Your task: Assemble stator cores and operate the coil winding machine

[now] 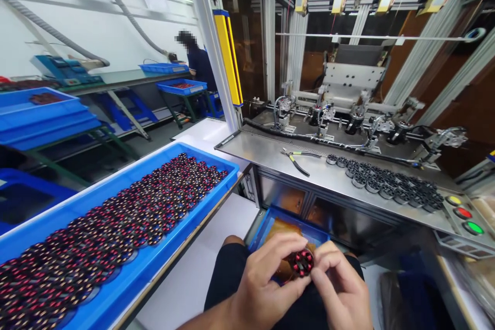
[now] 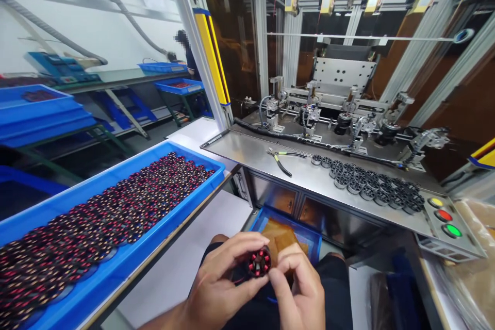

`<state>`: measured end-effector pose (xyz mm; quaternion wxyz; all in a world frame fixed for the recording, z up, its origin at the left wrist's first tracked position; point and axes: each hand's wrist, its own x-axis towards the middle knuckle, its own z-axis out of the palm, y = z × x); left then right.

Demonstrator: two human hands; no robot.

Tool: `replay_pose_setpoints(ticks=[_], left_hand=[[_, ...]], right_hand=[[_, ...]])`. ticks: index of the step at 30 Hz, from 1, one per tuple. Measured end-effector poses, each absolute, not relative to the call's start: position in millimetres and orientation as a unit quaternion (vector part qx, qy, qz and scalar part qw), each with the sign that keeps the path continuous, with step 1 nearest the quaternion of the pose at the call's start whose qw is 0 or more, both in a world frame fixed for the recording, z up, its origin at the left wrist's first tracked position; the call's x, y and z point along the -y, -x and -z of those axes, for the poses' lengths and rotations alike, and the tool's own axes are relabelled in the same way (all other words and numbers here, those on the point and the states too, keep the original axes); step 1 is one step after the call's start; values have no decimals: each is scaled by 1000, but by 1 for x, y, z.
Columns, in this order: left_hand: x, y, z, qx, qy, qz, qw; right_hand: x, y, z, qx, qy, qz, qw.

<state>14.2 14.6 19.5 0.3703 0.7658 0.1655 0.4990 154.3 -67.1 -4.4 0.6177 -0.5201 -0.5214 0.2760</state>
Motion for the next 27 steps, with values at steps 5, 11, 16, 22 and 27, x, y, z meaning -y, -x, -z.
replay_pose_setpoints(ticks=[5,11,16,22,27], left_hand=[[-14,-15,-13,-184,-602,-430,647],[-15,-15,-12,-175,-682,-469,533],[-16,-15,-14,-139,-736,-501,434],[-18,-14,-9,-166,-703,-499,479],[-18,-9,-7,-160,-753,-478,423]], right_hand=[[69,-150,15,485,548,-272,625],[66,-148,10,477,505,-319,645],[61,-140,7,404,478,-388,676],[58,-138,17,373,494,-406,672],[55,-142,-3,462,498,-317,662]])
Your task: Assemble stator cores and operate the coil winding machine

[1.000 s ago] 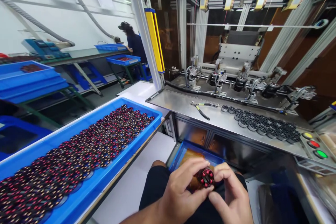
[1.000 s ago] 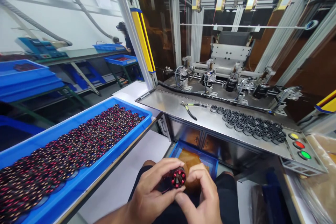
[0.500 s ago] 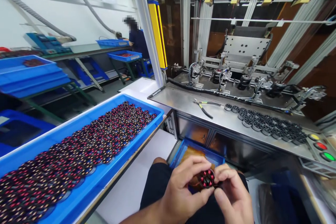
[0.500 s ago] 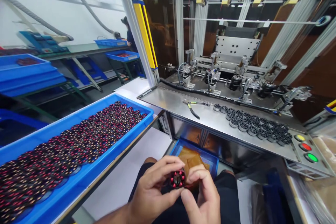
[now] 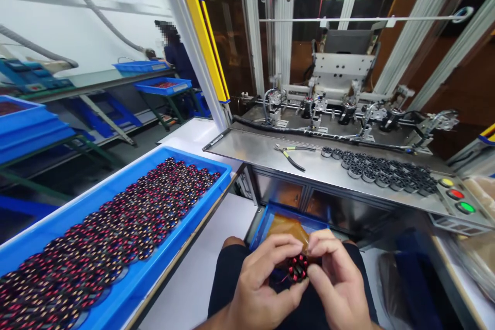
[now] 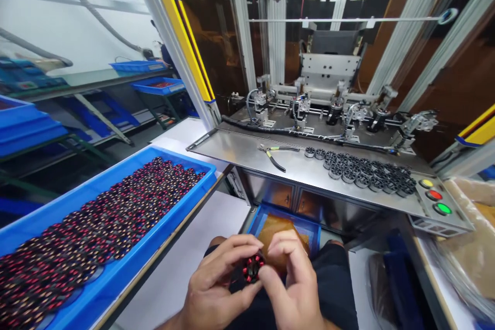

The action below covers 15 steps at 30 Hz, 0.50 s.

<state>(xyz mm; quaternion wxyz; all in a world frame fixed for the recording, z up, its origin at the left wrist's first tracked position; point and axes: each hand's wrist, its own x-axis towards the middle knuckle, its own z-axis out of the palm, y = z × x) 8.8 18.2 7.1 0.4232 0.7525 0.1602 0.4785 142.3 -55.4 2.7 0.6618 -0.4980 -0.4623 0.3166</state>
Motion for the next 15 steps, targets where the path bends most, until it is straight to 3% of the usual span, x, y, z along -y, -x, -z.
replay_pose_setpoints(ticks=[7,12,15], left_hand=[[-18,-9,-1,-161,-684,-485,520],[-22,-6,-3,-185,-614,-466,609],[-23,-4,-3,-181,-605,-459,625]], right_hand=[[52,-140,1,353,530,-397,661],[57,-141,13,415,440,-436,667],[59,-141,7,446,455,-393,662]])
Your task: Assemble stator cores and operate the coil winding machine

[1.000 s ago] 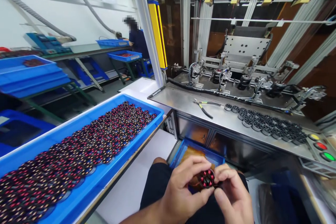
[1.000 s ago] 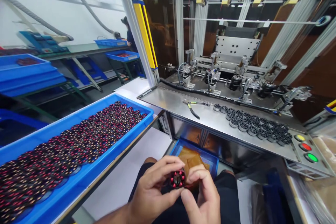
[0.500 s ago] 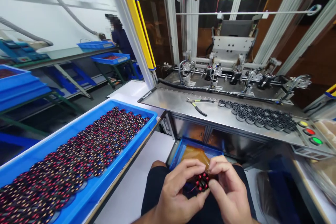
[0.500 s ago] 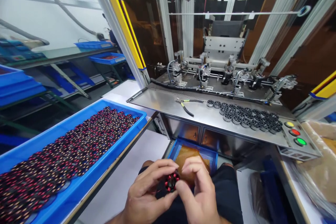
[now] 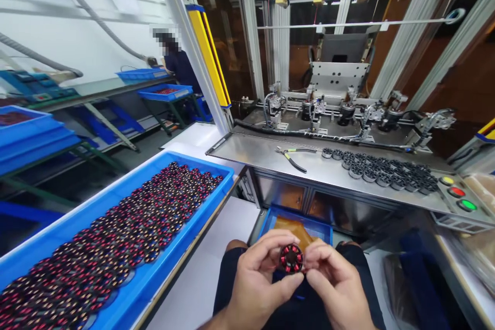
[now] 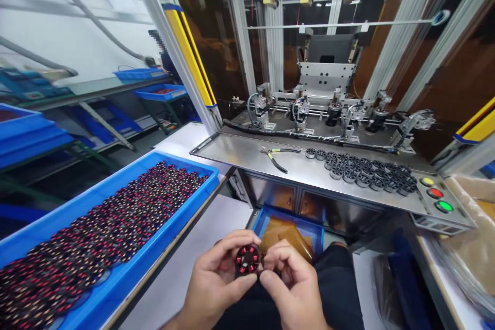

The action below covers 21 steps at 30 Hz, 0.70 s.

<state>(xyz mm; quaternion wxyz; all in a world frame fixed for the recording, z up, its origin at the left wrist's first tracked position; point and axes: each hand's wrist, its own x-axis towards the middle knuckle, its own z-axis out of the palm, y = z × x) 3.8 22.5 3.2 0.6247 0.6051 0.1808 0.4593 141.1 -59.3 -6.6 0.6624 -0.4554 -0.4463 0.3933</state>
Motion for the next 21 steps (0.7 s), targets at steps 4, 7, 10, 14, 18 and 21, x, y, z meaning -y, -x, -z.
replay_pose_setpoints(ticks=[4,7,10,14,18,21], left_hand=[[-21,-3,-4,-171,-618,-462,613],[-20,-3,-5,-167,-640,-472,584],[-19,-2,-6,-154,-662,-480,555],[-18,-1,-9,-145,-692,-489,512],[-17,-4,-13,-147,-690,-508,493],[-19,-7,-17,-140,-668,-509,525]], right_hand=[[64,-142,0,493,501,-285,651],[66,-144,1,511,514,-272,633],[65,-146,0,535,503,-277,621],[64,-147,-6,538,516,-226,628],[67,-148,-6,538,534,-217,616],[68,-151,-7,565,526,-190,607]])
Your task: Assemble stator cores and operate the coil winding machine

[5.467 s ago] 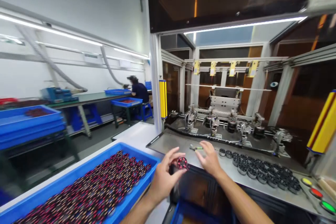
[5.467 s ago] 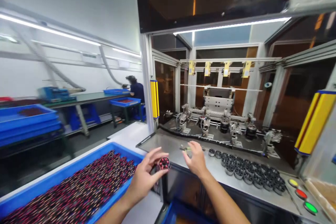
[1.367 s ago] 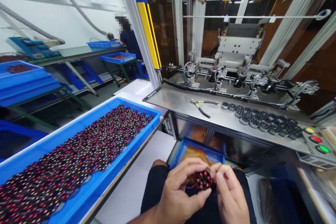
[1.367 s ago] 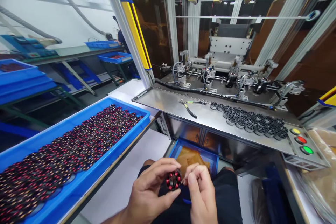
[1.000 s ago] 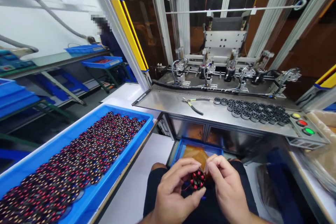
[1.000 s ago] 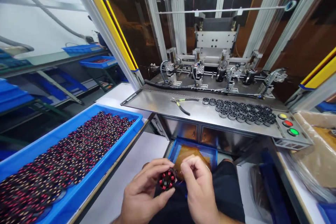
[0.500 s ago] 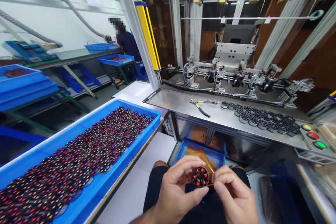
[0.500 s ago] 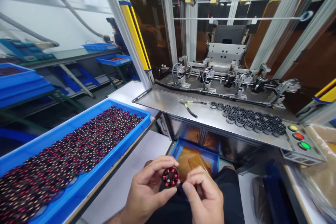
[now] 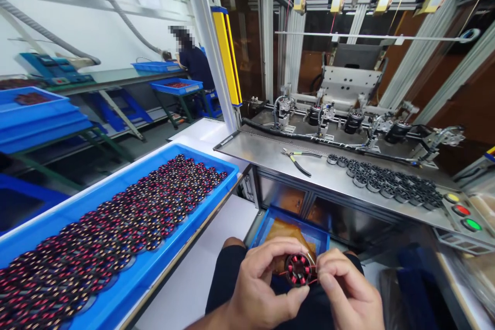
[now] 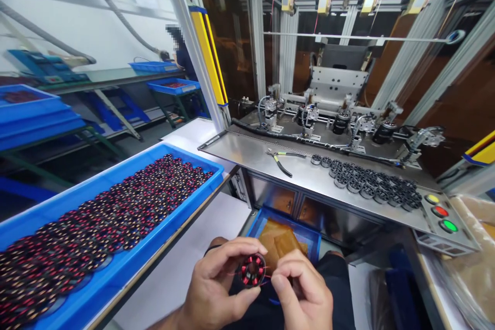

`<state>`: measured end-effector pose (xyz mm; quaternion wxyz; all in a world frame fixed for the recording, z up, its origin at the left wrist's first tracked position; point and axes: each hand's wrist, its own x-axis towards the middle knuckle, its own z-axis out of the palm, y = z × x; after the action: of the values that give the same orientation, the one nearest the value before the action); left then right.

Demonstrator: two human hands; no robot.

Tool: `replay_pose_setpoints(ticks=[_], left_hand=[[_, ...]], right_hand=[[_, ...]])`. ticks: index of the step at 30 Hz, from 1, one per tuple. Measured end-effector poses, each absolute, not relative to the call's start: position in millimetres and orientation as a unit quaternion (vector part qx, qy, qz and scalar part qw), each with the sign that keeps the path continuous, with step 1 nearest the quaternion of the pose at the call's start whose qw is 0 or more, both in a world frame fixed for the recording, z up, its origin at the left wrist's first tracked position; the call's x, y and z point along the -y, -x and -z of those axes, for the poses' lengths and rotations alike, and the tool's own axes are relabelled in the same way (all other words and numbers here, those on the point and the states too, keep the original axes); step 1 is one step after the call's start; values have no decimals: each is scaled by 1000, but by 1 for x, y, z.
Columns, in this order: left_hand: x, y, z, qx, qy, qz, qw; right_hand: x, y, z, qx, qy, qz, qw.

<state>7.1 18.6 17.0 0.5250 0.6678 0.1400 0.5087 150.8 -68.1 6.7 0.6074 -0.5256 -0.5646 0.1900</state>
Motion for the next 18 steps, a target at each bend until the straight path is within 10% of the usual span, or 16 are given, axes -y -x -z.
replay_pose_setpoints(ticks=[11,18], left_hand=[[-19,-7,-22,-120,-604,-448,648],[-19,-10,-25,-146,-677,-514,506]], right_hand=[[57,-166,-28,680,433,-100,583],[58,-153,-32,657,452,-32,603]])
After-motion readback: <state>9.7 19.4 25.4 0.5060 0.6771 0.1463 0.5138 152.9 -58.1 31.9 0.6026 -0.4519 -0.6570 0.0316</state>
